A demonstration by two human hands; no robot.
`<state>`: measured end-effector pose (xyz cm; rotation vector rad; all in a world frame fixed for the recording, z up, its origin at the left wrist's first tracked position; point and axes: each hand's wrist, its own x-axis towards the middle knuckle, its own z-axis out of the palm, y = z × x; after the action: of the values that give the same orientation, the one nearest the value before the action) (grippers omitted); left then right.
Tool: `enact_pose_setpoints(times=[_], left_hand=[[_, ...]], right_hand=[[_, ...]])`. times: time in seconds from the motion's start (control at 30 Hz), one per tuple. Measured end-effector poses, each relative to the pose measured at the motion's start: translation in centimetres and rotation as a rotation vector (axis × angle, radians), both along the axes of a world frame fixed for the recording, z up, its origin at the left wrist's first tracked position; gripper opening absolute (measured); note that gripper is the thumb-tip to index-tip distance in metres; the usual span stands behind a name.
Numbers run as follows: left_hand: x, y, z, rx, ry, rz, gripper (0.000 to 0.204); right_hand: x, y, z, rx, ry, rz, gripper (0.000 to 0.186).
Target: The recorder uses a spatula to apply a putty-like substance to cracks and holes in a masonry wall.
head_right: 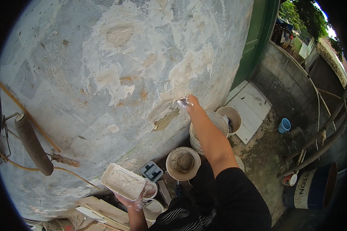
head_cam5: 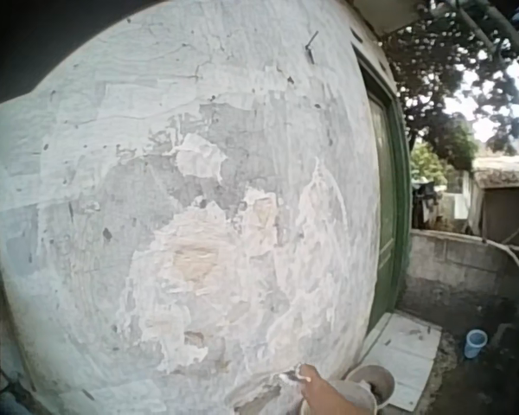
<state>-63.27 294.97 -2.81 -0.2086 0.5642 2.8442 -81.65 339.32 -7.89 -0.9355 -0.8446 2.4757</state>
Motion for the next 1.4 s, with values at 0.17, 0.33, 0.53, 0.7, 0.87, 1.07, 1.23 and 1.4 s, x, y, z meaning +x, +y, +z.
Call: enact_pose_setpoints(times=[0.17,0.33,0.53,0.7,0.87,1.07,1.23,1.4], left_hand=[[0.0,0.0,-1.4,0.192,-0.061,-0.014,0.064],[0.4,-0.3,-2.6,0.040,-0.007,-0.007,0.058],[0.9,0.0,-1.3,-0.008,-0.012,0.035,0.059],[1.1,-0.6,-1.4,-0.014,0.035,0.053,0.058],[1.3,0.4,-1.3,0.013,0.013,0.018,0.058],[1.4,-0.4,-1.8,-0.048,-0.011,0.097,0.056],[1.3,-1.0,-1.3,-0.016,-0.020,0.130,0.054],[1.6,-0.6,-0.8,0.015,-0.037,0.079,0.054]], right_hand=[[3.0,2.5,1.0,0.045,0.102,-0.037,0.019],[3.9,0.7,-1.0,0.178,-0.119,0.049,0.017],[0.6,-1.6,-0.7,0.195,-0.050,0.047,0.019],[2.3,0.0,0.9,0.232,0.109,0.075,0.017],[3.8,3.1,-3.1,0.250,-0.046,0.091,0.019],[1.3,-1.3,-5.6,0.189,-0.107,0.124,0.015],[1.2,-1.4,0.0,0.217,0.016,0.034,0.014],[4.0,0.7,1.5,0.267,0.149,-0.035,0.017]])
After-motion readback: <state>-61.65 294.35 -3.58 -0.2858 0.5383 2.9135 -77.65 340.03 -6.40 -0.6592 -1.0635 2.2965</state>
